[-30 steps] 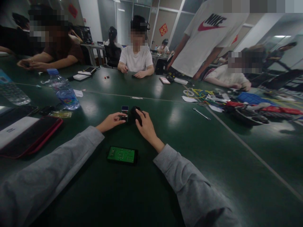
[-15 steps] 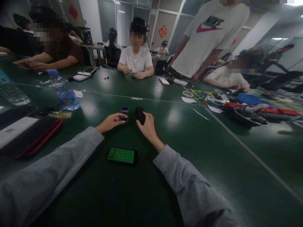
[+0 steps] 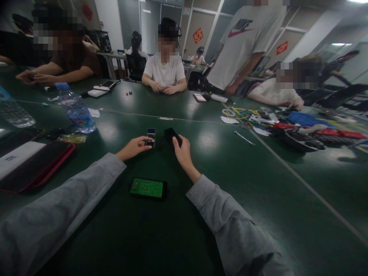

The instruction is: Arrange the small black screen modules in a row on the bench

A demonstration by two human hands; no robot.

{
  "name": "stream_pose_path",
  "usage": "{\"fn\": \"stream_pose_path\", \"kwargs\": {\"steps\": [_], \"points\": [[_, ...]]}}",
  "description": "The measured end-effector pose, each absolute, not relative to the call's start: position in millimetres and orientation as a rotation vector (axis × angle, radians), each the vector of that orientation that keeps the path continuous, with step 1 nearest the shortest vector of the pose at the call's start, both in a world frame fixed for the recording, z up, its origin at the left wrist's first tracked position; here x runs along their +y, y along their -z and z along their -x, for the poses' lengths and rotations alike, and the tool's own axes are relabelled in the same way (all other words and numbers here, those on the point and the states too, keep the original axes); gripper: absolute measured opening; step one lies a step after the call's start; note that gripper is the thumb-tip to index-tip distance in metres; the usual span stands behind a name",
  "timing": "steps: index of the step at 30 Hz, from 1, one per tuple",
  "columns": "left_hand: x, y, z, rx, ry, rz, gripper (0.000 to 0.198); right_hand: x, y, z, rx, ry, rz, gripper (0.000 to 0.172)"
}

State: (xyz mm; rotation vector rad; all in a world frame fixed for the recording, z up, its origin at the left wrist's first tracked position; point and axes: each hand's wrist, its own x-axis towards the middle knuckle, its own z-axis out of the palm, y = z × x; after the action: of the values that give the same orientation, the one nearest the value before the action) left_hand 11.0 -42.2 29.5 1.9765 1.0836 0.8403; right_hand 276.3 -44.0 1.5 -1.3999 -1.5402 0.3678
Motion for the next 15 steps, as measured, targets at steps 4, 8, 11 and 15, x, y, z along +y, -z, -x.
{"fn": "stream_pose_path", "kwargs": {"steps": [4, 8, 11, 15], "points": [[-42.5, -29.7, -11.1, 1.093, -0.838, -1.983, 0.045, -47.5, -1.8, -274.9, -1.584, -0.262, 1.411, 0.083], [-43.2, -30.8, -11.0, 1.095, -0.824, -1.984, 0.047, -50.3, -6.4, -271.3, -1.647, -0.260, 1.366, 0.067], [-43.4, -31.1, -10.9, 1.110, -0.820, -1.986, 0.048, -58.1, -14.3, -273.8, -1.621, -0.302, 1.356, 0.059], [-43.9, -31.8, -10.7, 1.119, -0.825, -1.977, 0.047, -88.8, -33.4, -305.1, -1.508, -0.442, 1.396, 0.058]]}}
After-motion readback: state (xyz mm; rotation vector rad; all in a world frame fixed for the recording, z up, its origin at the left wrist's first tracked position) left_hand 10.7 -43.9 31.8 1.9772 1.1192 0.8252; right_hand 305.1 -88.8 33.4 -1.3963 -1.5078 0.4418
